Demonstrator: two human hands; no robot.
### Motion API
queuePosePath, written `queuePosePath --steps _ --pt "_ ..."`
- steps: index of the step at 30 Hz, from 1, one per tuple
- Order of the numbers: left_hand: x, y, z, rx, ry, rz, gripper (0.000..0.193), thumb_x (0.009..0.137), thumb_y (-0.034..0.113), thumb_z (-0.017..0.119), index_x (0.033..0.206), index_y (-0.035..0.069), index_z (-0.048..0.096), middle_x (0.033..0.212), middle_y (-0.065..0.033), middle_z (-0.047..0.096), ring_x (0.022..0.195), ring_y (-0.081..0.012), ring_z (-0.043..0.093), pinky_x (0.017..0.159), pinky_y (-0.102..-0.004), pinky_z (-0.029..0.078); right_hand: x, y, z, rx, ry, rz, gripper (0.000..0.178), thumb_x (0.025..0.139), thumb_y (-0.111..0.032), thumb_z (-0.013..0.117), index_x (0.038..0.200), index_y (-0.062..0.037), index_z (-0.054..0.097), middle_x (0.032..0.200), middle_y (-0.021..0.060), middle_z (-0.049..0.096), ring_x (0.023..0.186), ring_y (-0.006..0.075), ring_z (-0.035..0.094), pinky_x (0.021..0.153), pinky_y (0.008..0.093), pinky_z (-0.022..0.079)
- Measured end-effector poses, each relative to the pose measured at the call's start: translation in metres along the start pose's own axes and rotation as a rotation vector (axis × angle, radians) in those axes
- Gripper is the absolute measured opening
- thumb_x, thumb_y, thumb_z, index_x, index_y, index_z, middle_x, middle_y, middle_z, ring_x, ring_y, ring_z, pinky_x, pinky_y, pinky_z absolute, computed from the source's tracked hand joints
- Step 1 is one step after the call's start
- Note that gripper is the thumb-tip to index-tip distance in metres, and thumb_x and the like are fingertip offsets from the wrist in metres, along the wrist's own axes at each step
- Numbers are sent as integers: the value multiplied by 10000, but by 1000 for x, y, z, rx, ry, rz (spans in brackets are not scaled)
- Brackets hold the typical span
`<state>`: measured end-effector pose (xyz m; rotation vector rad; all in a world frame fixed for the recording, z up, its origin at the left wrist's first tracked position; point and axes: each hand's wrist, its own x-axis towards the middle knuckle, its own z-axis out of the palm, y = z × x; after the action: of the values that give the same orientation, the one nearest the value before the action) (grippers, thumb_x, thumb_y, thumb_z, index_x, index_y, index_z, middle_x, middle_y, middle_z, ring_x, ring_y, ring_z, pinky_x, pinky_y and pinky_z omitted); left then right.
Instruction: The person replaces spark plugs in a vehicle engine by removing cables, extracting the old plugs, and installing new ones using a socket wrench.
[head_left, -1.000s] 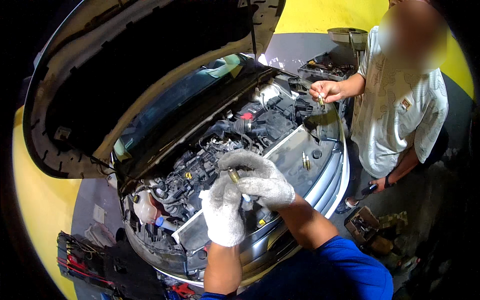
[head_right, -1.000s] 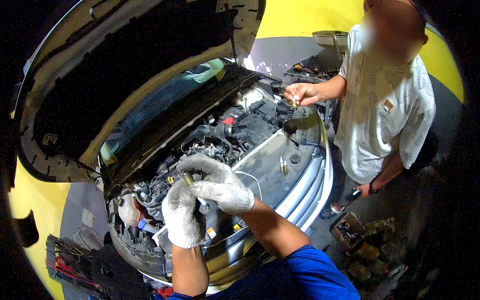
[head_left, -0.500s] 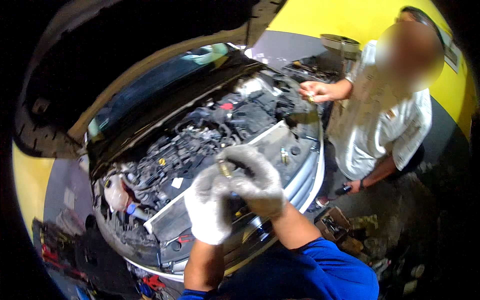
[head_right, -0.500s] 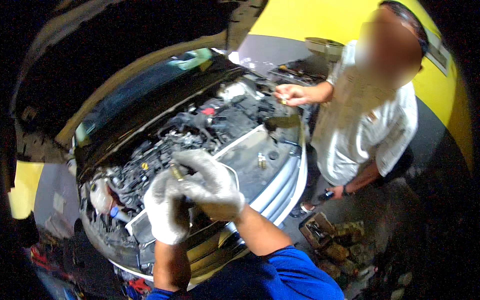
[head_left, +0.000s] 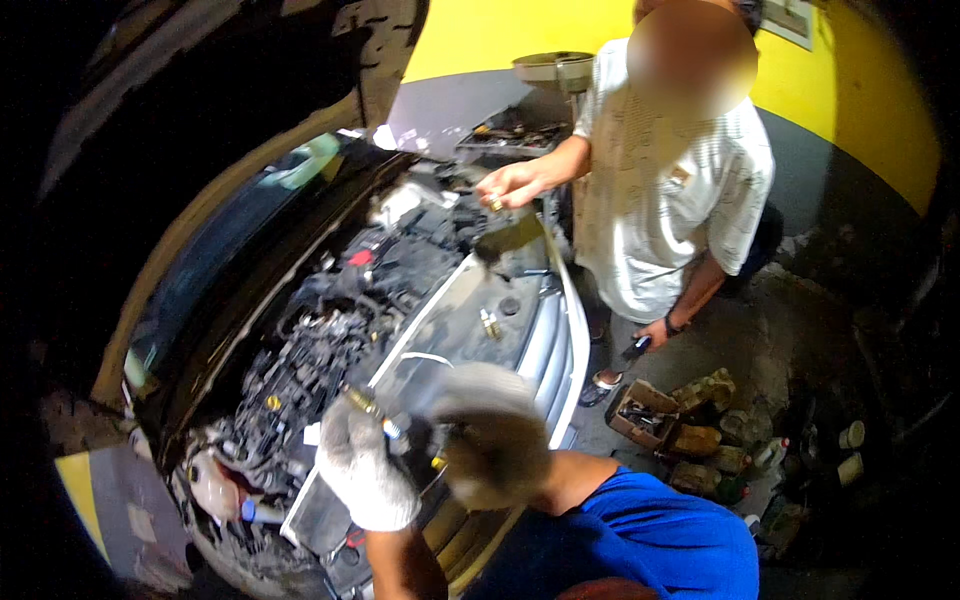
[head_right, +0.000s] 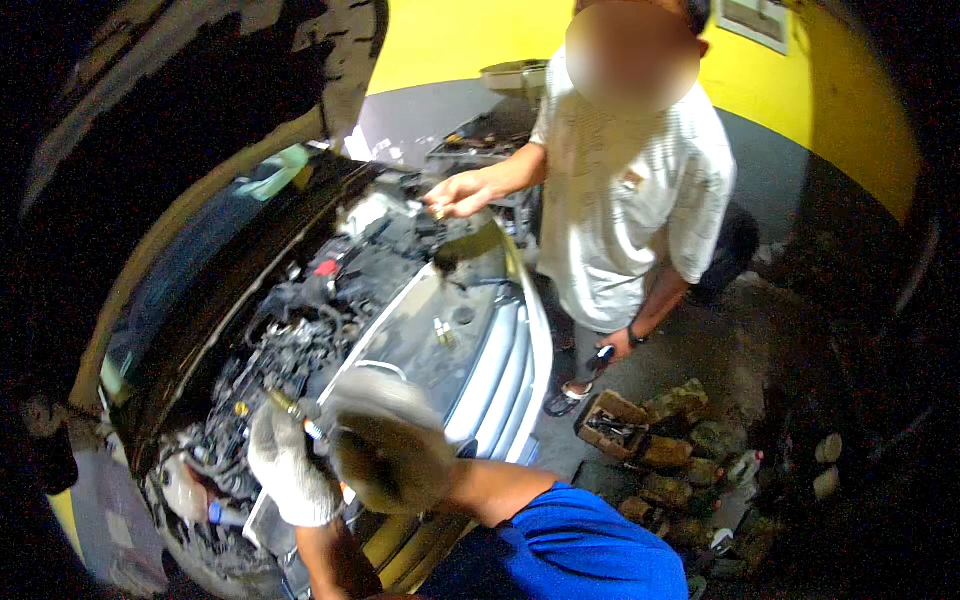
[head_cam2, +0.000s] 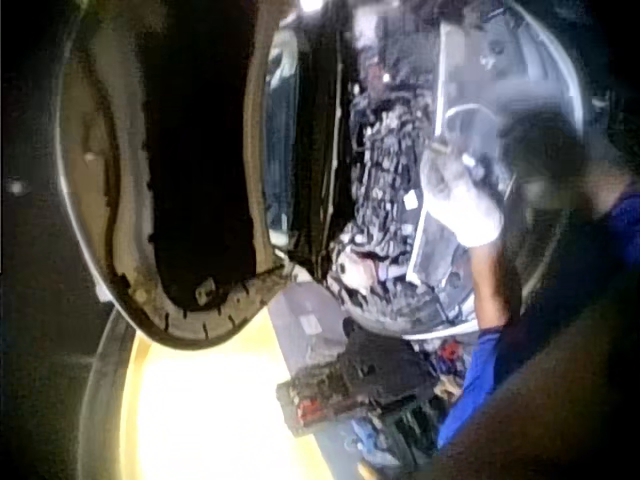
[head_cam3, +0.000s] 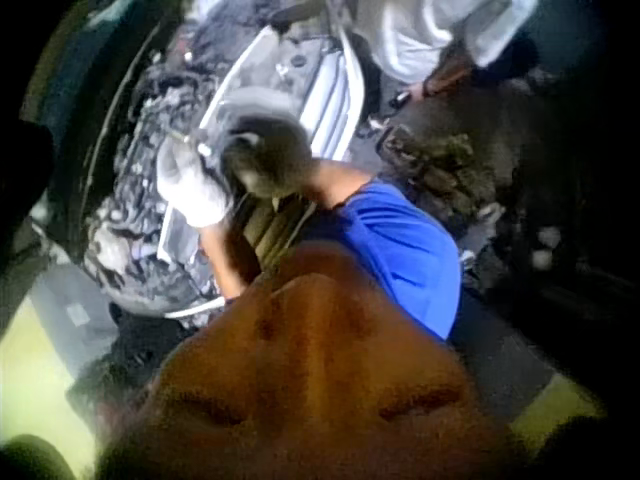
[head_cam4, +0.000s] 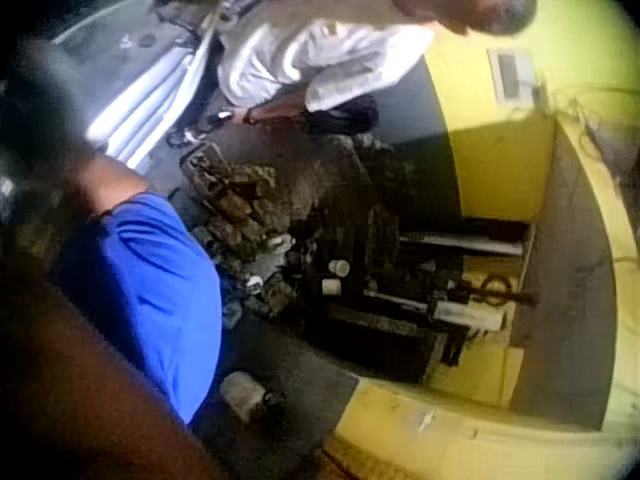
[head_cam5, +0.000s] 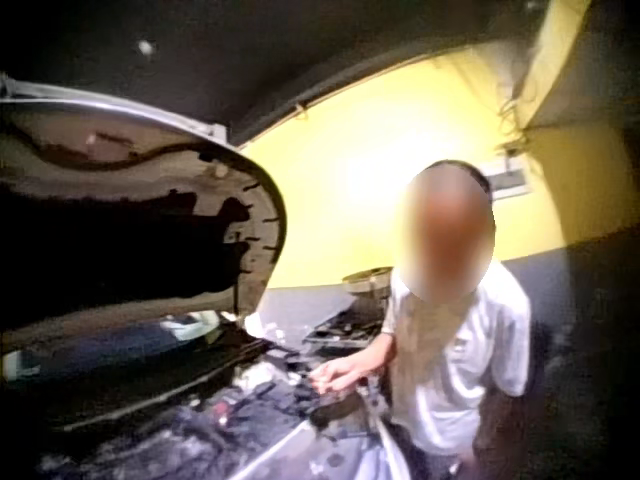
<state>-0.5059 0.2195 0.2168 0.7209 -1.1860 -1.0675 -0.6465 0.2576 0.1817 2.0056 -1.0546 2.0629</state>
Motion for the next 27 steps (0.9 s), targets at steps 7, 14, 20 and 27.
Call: queuePosePath --steps 7,14,20,27 --pt "-5 -4 0 149 -35 40 322 981 264 630 1104 -33 620 957 -57 660 814 -131 604 725 -267 498 24 -4 23 137 91 83 335 858 -48 647 1188 0 610 1136 240 654 1050 440 648 937 490 521" --pt "-4 1 0 26 -33 -12 267 978 202 639 1098 -36 619 940 -54 661 807 -123 611 743 -280 515 17 3 44 54 148 -39 295 873 -57 650 1153 26 612 1089 224 652 1010 423 644 926 483 521" --pt "4 -9 -4 94 32 -8 237 970 148 611 1092 -54 609 889 -57 629 776 -117 575 706 -256 477 19 9 44 81 88 -16 235 854 -39 665 1071 47 648 1025 209 664 920 407 661 862 480 539" --pt "9 -6 -24 152 11 19 271 1009 205 553 1092 -46 614 931 -62 634 823 -123 570 738 -275 472 22 24 52 -56 -24 -266 388 815 -70 659 1154 109 607 1041 255 665 836 371 677 695 451 540"
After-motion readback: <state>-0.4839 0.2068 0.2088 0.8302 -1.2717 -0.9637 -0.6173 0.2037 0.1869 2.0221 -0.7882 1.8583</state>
